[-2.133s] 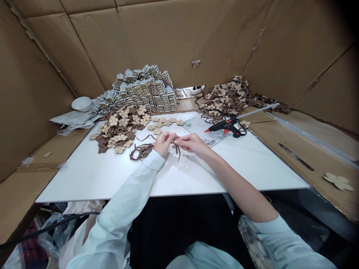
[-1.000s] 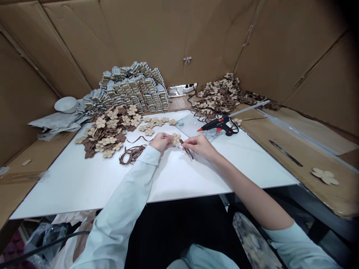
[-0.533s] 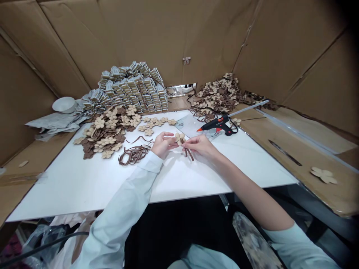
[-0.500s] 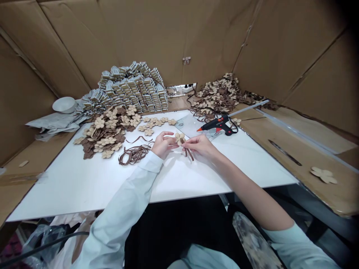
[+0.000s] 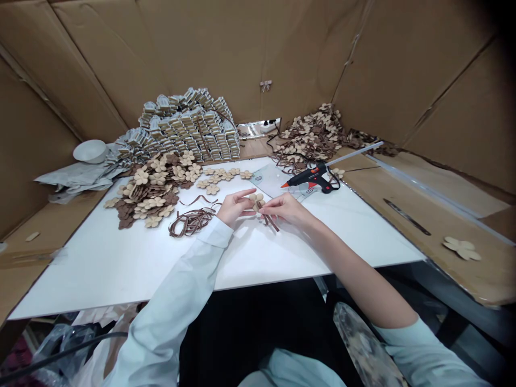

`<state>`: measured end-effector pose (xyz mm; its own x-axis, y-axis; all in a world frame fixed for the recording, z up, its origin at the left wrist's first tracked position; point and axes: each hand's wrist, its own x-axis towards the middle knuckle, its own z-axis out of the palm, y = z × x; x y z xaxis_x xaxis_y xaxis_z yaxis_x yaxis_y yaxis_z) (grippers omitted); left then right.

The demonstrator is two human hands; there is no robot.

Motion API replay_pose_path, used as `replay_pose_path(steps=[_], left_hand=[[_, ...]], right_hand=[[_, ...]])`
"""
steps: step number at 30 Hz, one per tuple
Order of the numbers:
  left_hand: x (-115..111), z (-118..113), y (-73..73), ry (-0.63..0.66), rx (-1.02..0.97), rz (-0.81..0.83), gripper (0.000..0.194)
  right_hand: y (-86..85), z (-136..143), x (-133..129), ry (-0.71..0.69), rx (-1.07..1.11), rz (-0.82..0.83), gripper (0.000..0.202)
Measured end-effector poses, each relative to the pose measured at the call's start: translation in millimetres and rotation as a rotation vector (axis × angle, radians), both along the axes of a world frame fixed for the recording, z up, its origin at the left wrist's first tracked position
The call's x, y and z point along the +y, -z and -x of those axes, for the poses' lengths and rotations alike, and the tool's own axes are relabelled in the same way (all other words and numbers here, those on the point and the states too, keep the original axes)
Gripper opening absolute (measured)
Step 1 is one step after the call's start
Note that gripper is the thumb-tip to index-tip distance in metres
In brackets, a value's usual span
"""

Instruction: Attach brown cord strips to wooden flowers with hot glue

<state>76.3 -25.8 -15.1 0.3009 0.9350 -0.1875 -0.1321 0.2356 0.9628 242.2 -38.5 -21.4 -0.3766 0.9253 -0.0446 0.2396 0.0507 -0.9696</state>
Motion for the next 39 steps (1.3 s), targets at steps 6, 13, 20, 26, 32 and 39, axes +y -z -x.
replay_pose_path(steps=[6, 13, 20, 26, 32, 39], left_hand=[[-1.9, -0.4, -2.3, 0.022, -0.041, -0.014, 0.039], [-2.0, -1.9, -2.5, 0.023, -0.032, -0.008, 0.033], [-2.1, -2.0, 1.5, 0.046, -0.02, -0.067, 0.038], [2.1, -2.0, 12.3, 0.049, 0.018, -0.151, 0.044], [2.8, -2.6, 13.4, -0.004, 0.007, -0.141, 0.045], [1.8, -4.5, 11.2, -0.073, -0.052, -0.094, 0.046]], right_hand=[[-2.8, 0.1, -2.1, -0.05, 0.043, 0.04, 0.02], [-6.0, 3.5, -3.4, 0.004, 0.04, 0.071, 0.019], [-3.0, 2.0, -2.0, -0.022, 0.039, 0.058, 0.025], [-2.5, 1.5, -1.8, -0.026, 0.02, 0.068, 0.024], [-4.8, 3.6, -3.4, 0.044, -0.003, 0.097, 0.023], [-1.1, 3.9, -1.2, 0.032, 0.022, 0.095, 0.023]])
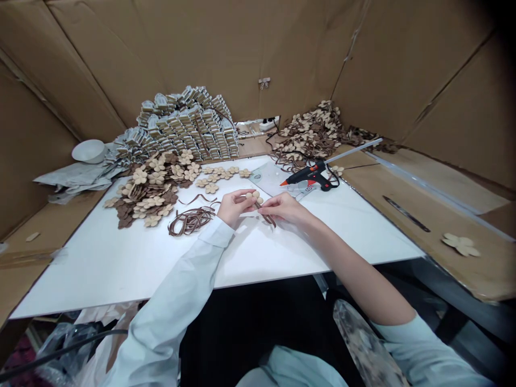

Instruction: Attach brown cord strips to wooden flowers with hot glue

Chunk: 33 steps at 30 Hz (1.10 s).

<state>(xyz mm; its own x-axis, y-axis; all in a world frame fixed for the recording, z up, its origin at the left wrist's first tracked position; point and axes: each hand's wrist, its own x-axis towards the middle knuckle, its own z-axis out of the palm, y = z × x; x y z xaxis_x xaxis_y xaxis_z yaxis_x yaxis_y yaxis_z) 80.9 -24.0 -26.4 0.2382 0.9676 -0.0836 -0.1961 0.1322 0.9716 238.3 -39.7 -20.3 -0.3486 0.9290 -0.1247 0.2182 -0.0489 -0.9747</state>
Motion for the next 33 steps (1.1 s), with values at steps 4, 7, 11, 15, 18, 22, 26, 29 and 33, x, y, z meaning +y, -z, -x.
replay_pose_path(steps=[4, 7, 11, 15, 18, 22, 26, 29, 33], left_hand=[[-0.1, -0.2, -0.3, -0.014, -0.003, 0.017, 0.047], [0.1, -0.1, -0.6, -0.021, 0.014, 0.013, 0.048], [0.5, 0.1, -1.1, -0.024, 0.016, 0.011, 0.049], [1.0, 0.8, -0.6, -0.02, 0.027, 0.004, 0.05], [1.4, 1.4, 0.0, -0.019, 0.041, -0.007, 0.051], [2.1, 2.4, 0.8, -0.021, 0.056, -0.009, 0.054], [2.4, 3.2, 1.1, -0.027, 0.067, -0.012, 0.054], [2.2, 3.5, 0.9, -0.032, 0.07, -0.015, 0.054], [2.1, 3.4, 0.5, -0.038, 0.068, -0.018, 0.055]], right_hand=[[2.2, -0.5, 0.7, 0.0, 0.017, -0.015, 0.022], [4.1, -1.1, 1.4, -0.007, 0.029, -0.015, 0.023], [5.7, -1.5, 0.7, -0.011, 0.045, -0.011, 0.024], [4.4, -1.2, -1.5, 0.012, 0.041, -0.008, 0.026], [3.3, -2.0, -1.1, 0.025, 0.031, -0.022, 0.029], [2.4, -4.4, 1.4, 0.037, 0.002, -0.082, 0.03], [1.6, -5.7, 2.3, 0.11, -0.021, -0.123, 0.029], [0.4, -5.7, 2.1, 0.143, -0.031, -0.125, 0.029], [-0.8, -5.1, 2.3, 0.16, -0.039, -0.112, 0.031]])
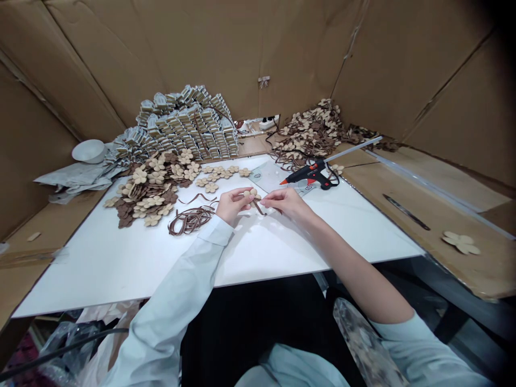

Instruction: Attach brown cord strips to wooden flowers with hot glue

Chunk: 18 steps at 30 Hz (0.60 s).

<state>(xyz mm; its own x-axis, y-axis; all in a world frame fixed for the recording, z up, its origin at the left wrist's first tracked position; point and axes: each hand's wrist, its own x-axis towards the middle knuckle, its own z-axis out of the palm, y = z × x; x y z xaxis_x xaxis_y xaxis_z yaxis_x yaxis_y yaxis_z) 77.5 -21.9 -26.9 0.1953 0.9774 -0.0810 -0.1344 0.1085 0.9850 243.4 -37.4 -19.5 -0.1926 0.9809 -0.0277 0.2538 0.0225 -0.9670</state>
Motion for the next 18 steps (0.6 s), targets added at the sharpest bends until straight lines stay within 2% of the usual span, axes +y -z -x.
replay_pose_path(steps=[18], left_hand=[[0.8, -0.1, 0.8, 0.001, -0.017, 0.003, 0.049]], right_hand=[[6.3, -2.8, 2.4, -0.023, -0.018, -0.016, 0.031]])
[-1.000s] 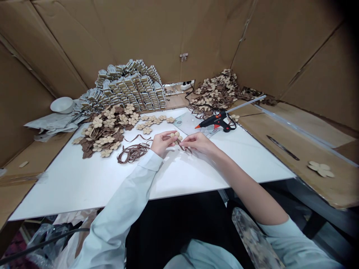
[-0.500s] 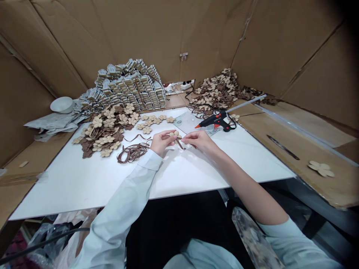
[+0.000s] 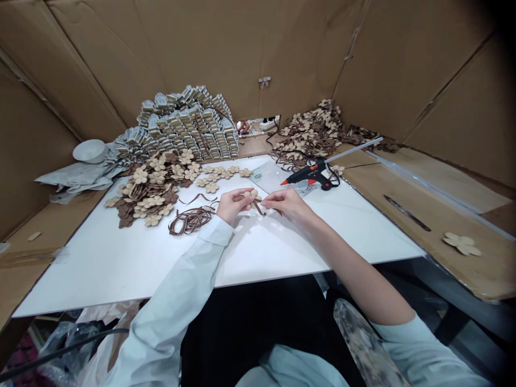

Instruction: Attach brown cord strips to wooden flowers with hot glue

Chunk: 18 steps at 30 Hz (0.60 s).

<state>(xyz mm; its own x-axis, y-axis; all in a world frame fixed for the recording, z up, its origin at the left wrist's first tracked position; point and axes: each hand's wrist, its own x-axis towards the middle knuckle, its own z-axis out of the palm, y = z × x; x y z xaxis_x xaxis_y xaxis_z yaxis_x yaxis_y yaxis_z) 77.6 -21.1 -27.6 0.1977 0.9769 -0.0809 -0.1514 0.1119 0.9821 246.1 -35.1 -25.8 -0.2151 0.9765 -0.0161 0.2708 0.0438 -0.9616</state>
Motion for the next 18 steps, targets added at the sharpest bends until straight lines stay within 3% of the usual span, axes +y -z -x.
replay_pose_path(steps=[18], left_hand=[[0.1, -1.2, 4.0, 0.064, -0.027, 0.036, 0.046]], right_hand=[[0.1, 6.4, -0.5, 0.013, 0.081, 0.032, 0.038]])
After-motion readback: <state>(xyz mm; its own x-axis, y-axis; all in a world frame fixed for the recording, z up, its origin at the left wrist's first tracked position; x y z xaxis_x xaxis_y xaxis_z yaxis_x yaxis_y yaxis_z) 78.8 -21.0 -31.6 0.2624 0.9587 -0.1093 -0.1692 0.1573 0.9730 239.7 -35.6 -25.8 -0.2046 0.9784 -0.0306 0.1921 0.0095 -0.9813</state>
